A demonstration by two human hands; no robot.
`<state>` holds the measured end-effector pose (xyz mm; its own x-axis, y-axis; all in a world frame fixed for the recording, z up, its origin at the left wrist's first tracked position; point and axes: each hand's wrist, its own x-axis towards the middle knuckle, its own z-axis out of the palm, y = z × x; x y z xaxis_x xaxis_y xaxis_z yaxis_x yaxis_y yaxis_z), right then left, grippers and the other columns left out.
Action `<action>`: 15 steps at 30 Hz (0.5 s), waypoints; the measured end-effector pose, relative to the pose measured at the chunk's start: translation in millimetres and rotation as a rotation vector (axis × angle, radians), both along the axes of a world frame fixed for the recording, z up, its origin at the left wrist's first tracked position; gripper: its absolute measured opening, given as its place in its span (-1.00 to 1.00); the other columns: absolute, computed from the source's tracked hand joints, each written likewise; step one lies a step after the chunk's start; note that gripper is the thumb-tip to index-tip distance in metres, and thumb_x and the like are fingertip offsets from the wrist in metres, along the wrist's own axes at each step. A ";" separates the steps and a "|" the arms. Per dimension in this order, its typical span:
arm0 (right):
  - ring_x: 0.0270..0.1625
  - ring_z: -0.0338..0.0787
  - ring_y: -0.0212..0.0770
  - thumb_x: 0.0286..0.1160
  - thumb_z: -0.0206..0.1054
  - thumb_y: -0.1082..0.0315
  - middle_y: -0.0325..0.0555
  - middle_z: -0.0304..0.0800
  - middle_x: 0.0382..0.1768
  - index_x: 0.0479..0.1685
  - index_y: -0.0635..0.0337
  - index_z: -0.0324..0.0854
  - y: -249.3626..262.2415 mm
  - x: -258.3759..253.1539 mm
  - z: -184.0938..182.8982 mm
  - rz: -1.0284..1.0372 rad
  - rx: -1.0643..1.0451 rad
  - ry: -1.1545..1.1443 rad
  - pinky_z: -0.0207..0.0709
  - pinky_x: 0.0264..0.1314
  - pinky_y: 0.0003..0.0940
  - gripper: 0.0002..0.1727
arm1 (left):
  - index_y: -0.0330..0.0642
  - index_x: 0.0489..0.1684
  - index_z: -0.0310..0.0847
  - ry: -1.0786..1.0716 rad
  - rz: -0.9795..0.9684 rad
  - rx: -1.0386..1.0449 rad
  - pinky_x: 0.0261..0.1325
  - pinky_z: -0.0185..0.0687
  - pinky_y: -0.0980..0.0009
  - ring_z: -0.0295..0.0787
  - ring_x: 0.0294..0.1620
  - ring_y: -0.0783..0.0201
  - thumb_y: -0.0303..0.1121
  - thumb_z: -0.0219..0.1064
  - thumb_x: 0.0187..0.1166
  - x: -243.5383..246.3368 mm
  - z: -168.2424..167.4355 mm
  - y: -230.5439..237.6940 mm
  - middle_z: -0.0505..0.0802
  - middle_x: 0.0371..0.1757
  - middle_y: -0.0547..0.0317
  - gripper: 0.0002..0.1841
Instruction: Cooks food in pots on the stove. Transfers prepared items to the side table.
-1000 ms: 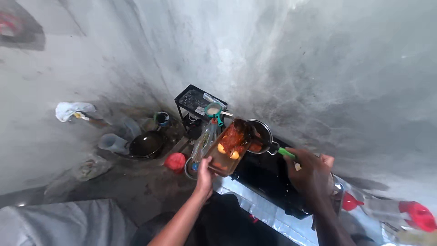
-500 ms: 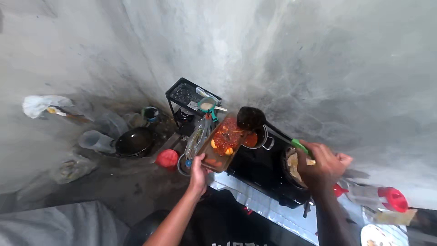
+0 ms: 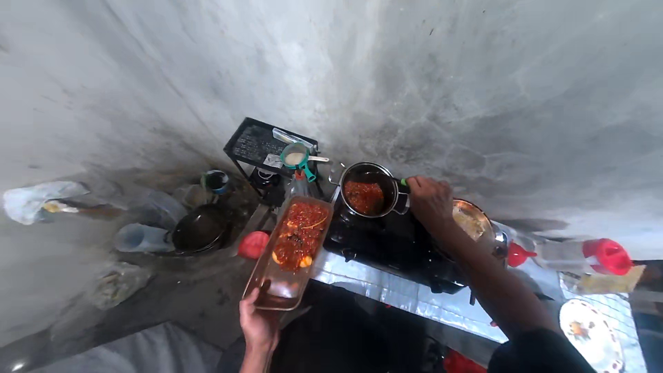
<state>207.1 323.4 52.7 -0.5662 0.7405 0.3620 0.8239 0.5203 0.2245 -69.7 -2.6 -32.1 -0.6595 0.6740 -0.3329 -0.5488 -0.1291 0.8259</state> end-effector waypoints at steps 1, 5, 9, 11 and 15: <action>-0.23 0.85 0.13 0.52 0.26 0.53 0.09 0.83 -0.23 -0.11 0.20 0.72 3.7 3.1 2.5 0.010 0.010 0.005 0.56 -0.32 0.07 -0.86 | -0.12 0.05 0.59 0.005 0.004 -0.012 -0.12 0.91 0.18 0.95 -0.20 0.17 -0.10 -0.28 0.68 -0.4 -0.3 -4.0 0.95 -0.26 0.10 -0.51; -0.30 0.82 0.14 0.55 0.20 0.56 0.09 0.80 -0.34 -0.25 0.25 0.68 11.3 5.1 23.8 0.050 0.004 -0.081 0.53 -0.34 0.07 -0.86 | -0.11 0.03 0.59 0.027 0.032 -0.045 -0.18 0.90 0.24 0.94 -0.22 0.23 -0.10 -0.30 0.71 -1.1 -1.8 -10.7 0.95 -0.25 0.14 -0.51; -0.20 0.83 0.14 0.50 0.22 0.60 0.08 0.84 -0.29 -0.21 0.22 0.73 19.8 -3.6 44.4 0.090 -0.058 -0.193 0.54 -0.21 0.11 -0.83 | -0.14 0.05 0.56 0.036 0.033 -0.053 -0.17 0.91 0.22 0.95 -0.25 0.19 -0.12 -0.33 0.71 -1.2 -6.6 -10.2 0.95 -0.29 0.12 -0.50; -0.18 0.84 0.13 0.49 0.24 0.59 0.06 0.85 -0.25 -0.15 0.20 0.75 23.0 -4.4 50.4 0.109 -0.056 -0.201 0.56 -0.19 0.11 -0.81 | -0.15 0.07 0.54 0.025 0.034 -0.057 -0.14 0.91 0.19 0.96 -0.23 0.17 -0.11 -0.36 0.72 0.4 -6.6 -9.4 0.95 -0.30 0.11 -0.49; -0.10 0.87 0.12 0.56 0.24 0.47 0.03 0.89 -0.13 -0.04 0.14 0.75 24.0 5.6 51.6 0.117 -0.012 -0.086 0.59 -0.16 0.12 -0.82 | -0.13 0.05 0.59 0.019 0.043 -0.042 -0.16 0.90 0.24 0.94 -0.23 0.22 -0.12 -0.29 0.70 1.8 -7.5 -10.3 0.94 -0.29 0.13 -0.51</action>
